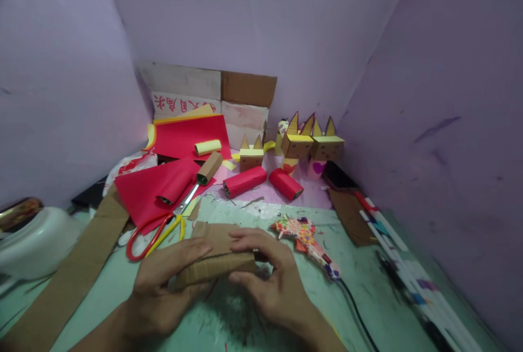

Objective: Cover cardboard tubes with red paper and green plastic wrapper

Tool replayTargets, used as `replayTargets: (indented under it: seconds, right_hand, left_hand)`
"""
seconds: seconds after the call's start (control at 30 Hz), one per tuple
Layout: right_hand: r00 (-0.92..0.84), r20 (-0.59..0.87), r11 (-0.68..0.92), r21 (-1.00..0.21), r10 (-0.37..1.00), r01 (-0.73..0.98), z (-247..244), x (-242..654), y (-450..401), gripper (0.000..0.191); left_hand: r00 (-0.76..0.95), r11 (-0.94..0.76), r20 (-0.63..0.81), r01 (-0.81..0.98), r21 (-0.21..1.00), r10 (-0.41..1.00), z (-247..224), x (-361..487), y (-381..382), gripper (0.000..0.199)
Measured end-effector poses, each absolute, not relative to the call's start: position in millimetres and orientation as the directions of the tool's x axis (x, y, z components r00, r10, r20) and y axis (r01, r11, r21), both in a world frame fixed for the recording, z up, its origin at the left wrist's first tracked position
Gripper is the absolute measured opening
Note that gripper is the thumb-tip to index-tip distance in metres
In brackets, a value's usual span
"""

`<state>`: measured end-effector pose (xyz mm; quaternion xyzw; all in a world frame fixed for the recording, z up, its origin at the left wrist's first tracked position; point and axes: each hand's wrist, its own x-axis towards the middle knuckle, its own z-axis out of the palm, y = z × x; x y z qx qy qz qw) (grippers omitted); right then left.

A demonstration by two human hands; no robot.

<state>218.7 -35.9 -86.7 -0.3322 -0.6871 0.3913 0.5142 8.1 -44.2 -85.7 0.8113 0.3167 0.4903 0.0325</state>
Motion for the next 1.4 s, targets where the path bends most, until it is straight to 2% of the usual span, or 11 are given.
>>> replayTargets:
  seconds: [0.2, 0.33, 0.4, 0.47, 0.67, 0.83, 0.97, 1.13, 1.27, 1.33, 1.4]
  right_hand:
    - [-0.240, 0.550, 0.565, -0.825, 0.800, -0.004, -90.6, 216.9, -36.3, 0.027]
    - [-0.074, 0.392, 0.386, -0.919, 0.917, -0.087, -94.2, 220.2, -29.7, 0.021]
    - [-0.003, 0.204, 0.194, -0.934, 0.979, -0.300, -95.1, 223.1, -25.0, 0.025]
    - [-0.053, 0.043, 0.010, -0.860, 0.998, -0.510, -95.5, 224.0, -22.2, 0.033]
    - [-0.277, -0.041, -0.208, -0.767, 0.960, -0.607, -98.9, 205.2, -32.9, 0.037]
    - [-0.505, -0.005, -0.325, -0.771, 0.863, -0.548, -97.7, 181.5, -46.4, 0.037]
    - [-0.606, -0.002, -0.376, -0.785, 0.795, -0.492, -98.9, 172.9, -48.1, 0.045]
    - [-0.342, -0.009, -0.124, -0.941, 0.940, -0.314, -102.3, 181.7, -41.0, 0.022]
    - [0.044, 0.385, 0.385, -0.923, 0.922, 0.003, -91.8, 200.0, -44.0, 0.008]
    - [-0.069, 0.605, 0.609, -0.786, 0.793, 0.109, -84.8, 206.3, -49.1, 0.017]
    - [-0.298, 0.688, 0.744, -0.652, 0.662, 0.145, -79.7, 207.3, -53.9, 0.032]
  left_hand:
    - [0.355, -0.819, 0.781, 0.474, 0.323, 0.513, -90.4, 4.6, -43.4, 0.042]
    - [0.288, -0.634, 0.564, 0.368, 0.681, 0.774, -86.6, -1.4, -42.4, 0.066]
    - [0.241, -0.476, 0.429, 0.190, 0.858, 0.870, -82.2, -3.5, -40.7, 0.080]
    - [0.222, -0.395, 0.380, 0.028, 0.918, 0.898, -79.6, -3.3, -39.7, 0.082]
    - [0.214, -0.398, 0.394, -0.022, 0.917, 0.894, -81.1, 7.8, -48.3, 0.086]
    - [0.284, -0.484, 0.475, -0.041, 0.874, 0.833, -68.7, 9.1, -54.9, 0.058]
    - [0.430, -0.423, 0.449, -0.161, 0.892, 0.783, -62.3, 10.2, -57.0, 0.055]
    - [0.377, -0.382, 0.368, -0.039, 0.923, 0.850, -71.5, 18.5, -56.6, 0.038]
    - [0.289, -0.457, 0.419, 0.076, 0.886, 0.861, -77.6, 23.1, -52.6, 0.038]
    - [0.289, -0.480, 0.435, 0.104, 0.871, 0.853, -81.0, 25.2, -50.3, 0.038]
    - [0.307, -0.463, 0.409, 0.129, 0.877, 0.859, -86.1, 27.6, -48.4, 0.037]
